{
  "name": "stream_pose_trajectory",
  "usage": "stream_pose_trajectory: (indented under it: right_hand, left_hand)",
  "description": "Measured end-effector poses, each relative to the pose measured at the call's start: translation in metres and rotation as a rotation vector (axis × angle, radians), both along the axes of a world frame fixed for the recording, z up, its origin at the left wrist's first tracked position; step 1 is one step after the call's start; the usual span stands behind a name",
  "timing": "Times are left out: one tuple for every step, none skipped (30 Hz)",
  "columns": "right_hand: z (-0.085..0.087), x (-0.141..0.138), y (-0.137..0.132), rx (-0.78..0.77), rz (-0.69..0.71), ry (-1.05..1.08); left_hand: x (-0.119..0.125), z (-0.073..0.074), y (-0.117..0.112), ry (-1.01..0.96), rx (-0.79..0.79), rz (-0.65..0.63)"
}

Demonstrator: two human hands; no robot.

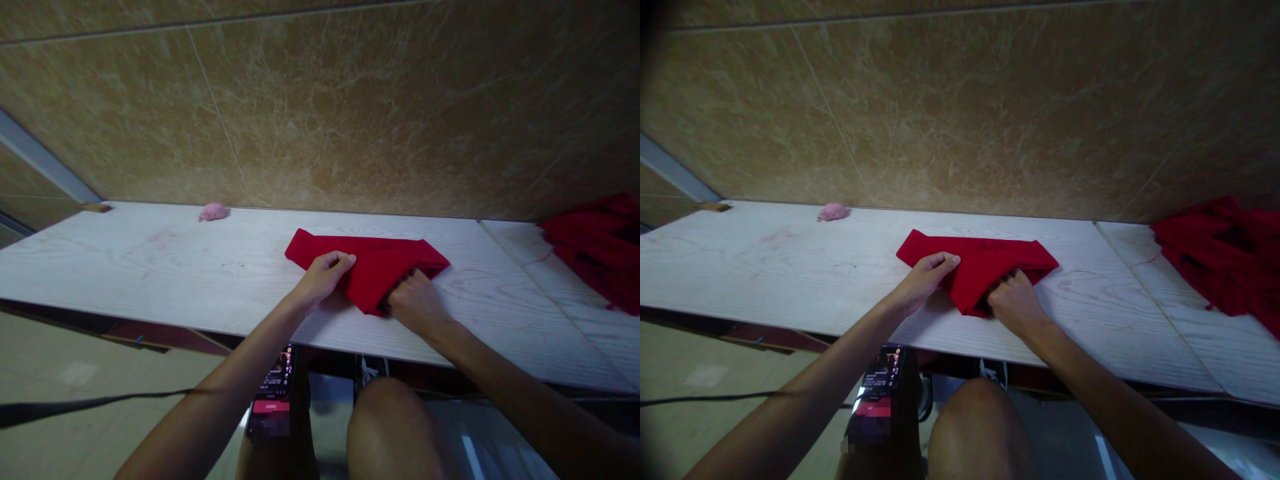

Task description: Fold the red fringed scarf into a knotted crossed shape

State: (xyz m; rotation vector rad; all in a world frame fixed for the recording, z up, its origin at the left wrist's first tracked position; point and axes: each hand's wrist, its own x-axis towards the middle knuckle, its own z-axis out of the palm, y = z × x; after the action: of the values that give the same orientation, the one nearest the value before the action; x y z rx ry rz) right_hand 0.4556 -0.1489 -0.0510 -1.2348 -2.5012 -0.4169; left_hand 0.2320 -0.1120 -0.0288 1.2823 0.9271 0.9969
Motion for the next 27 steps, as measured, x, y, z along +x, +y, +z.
stream_pose_trajectory:
  right_hand:
    - [0.000,0.000,-0.001,0.029,0.000,-0.011]
    - [0.001,-0.001,-0.002,0.070,0.002,-0.020]
    - [0.001,-0.001,-0.003,0.111,0.002,-0.019]
    - [0.002,-0.002,-0.004,0.142,-0.007,-0.003]
    - [0.003,-0.002,-0.005,0.158,-0.020,0.020]
    - [0.004,-0.003,-0.006,0.162,-0.036,0.047]
    - [0.005,-0.003,-0.006,0.158,-0.057,0.077]
    - [0.006,-0.002,-0.006,0.153,-0.079,0.108]
    - [0.008,-0.001,-0.007,0.151,-0.097,0.139]
    - [0.010,0.000,-0.007,0.154,-0.110,0.168]
    - [0.012,0.001,-0.008,0.161,-0.114,0.192]
    - [0.015,0.003,-0.010,0.169,-0.111,0.210]
    - [0.019,0.005,-0.012,0.174,-0.103,0.222]
    - [0.023,0.007,-0.015,0.172,-0.093,0.229]
    - [0.027,0.010,-0.020,0.166,-0.082,0.234]
    - [0.031,0.014,-0.025,0.157,-0.070,0.239]
    - [0.035,0.017,-0.031,0.150,-0.060,0.246]
    - [0.040,0.021,-0.038,0.149,-0.052,0.255]
    - [0.044,0.025,-0.046,0.156,-0.048,0.265]
    - [0.047,0.029,-0.055,0.166,-0.048,0.274]
    - [0.050,0.032,-0.064,0.171,-0.048,0.275]
    - [0.051,0.035,-0.074,0.168,-0.043,0.268]
    - [0.051,0.037,-0.085,0.157,-0.031,0.260]
    - [0.050,0.038,-0.095,0.136,-0.010,0.254]
    - [0.048,0.038,-0.105,0.112,0.015,0.253]
    - [0.044,0.038,-0.115,0.095,0.042,0.259]
    - [0.039,0.038,-0.124,0.083,0.061,0.270]
  left_hand:
    - [0.000,-0.001,0.001,-0.010,-0.013,0.011]
    - [0.000,-0.002,0.001,-0.019,-0.027,0.023]
    - [0.000,-0.003,0.002,-0.028,-0.039,0.035]
    - [0.000,-0.004,0.003,-0.033,-0.046,0.051]
    - [0.000,-0.005,0.004,-0.033,-0.045,0.069]
    - [0.000,-0.007,0.005,-0.029,-0.037,0.088]
    - [0.001,-0.008,0.006,-0.022,-0.024,0.108]
    - [0.000,-0.009,0.007,-0.016,-0.012,0.125]
    - [0.000,-0.010,0.007,-0.012,-0.001,0.139]
    - [0.000,-0.011,0.008,-0.010,0.009,0.152]
    - [0.000,-0.013,0.008,-0.009,0.019,0.166]
    - [-0.001,-0.013,0.008,-0.008,0.029,0.179]
    - [-0.001,-0.014,0.008,-0.005,0.041,0.192]
    - [-0.002,-0.014,0.008,0.001,0.053,0.202]
    - [-0.002,-0.015,0.008,0.009,0.064,0.211]
    - [-0.003,-0.015,0.008,0.019,0.073,0.215]
    - [-0.003,-0.015,0.008,0.031,0.079,0.217]
    - [-0.003,-0.014,0.008,0.043,0.087,0.220]
    - [-0.004,-0.014,0.007,0.055,0.097,0.224]
    - [-0.004,-0.014,0.007,0.064,0.109,0.227]
    - [-0.004,-0.014,0.006,0.070,0.120,0.229]
    - [-0.004,-0.015,0.006,0.073,0.128,0.229]
    - [-0.005,-0.015,0.006,0.075,0.133,0.228]
    - [-0.005,-0.015,0.005,0.076,0.136,0.226]
    - [-0.006,-0.015,0.005,0.079,0.138,0.224]
    - [-0.007,-0.015,0.005,0.083,0.141,0.223]
    - [-0.007,-0.014,0.005,0.090,0.146,0.220]
